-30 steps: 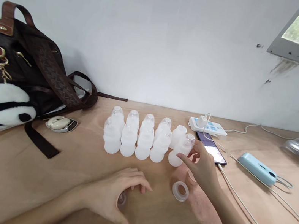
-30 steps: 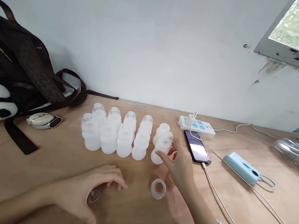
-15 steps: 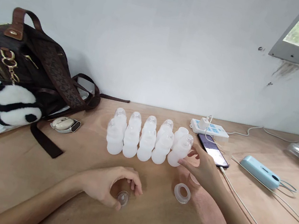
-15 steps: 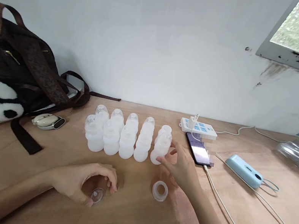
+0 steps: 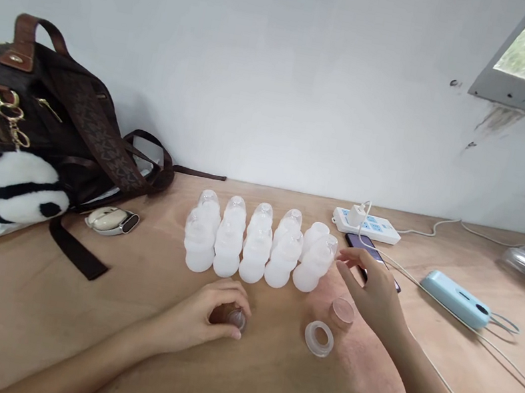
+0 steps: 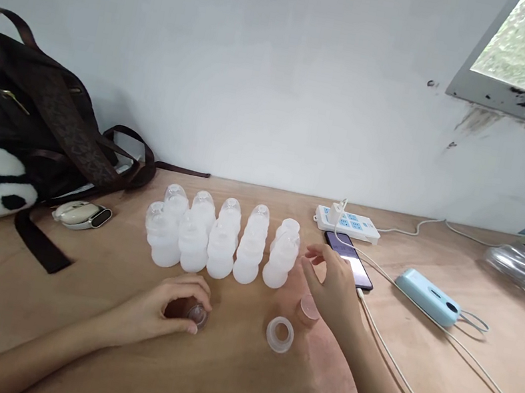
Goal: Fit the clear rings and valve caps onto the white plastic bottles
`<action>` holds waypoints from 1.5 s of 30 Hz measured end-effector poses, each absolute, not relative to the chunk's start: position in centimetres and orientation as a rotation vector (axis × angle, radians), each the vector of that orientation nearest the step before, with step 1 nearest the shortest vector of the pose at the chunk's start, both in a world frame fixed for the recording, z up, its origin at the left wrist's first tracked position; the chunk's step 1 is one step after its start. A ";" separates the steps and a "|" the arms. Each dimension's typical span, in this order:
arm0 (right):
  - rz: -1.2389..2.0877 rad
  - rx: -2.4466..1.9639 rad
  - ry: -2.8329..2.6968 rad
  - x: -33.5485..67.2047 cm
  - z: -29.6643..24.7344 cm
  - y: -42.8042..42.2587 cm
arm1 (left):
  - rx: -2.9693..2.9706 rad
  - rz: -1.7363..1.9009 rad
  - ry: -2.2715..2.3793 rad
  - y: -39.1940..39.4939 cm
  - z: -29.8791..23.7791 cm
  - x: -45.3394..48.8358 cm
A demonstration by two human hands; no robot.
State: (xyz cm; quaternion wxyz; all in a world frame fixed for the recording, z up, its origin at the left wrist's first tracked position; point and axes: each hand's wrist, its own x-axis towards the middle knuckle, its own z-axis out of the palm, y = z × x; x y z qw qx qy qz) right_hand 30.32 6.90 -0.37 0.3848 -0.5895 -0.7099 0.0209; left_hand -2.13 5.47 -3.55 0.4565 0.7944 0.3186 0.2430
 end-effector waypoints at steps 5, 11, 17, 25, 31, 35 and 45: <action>-0.016 -1.470 -1.861 30.5 1.1 5.8 | 2.056 0.570 0.814 5.3 -3.3 -2.3; 0.340 -1.520 -2.411 28.2 2.4 3.2 | 2.143 0.558 0.744 5.1 -2.8 -2.3; 0.172 -1.593 -2.669 26.7 0.6 1.8 | 2.183 0.536 0.838 5.1 -2.9 -2.1; 0.270 -1.295 -2.594 25.9 1.9 1.0 | 2.178 0.560 0.835 4.5 -2.7 -1.0; 0.355 -0.791 -2.373 23.5 1.0 0.1 | 2.086 0.537 0.838 3.4 -2.8 0.2; 0.301 -0.915 -2.584 22.5 -0.8 0.6 | 2.062 0.606 0.799 3.3 -3.2 -0.2; 0.300 -0.998 -2.449 21.6 -2.1 0.7 | 2.128 0.525 0.829 3.8 -3.4 -0.1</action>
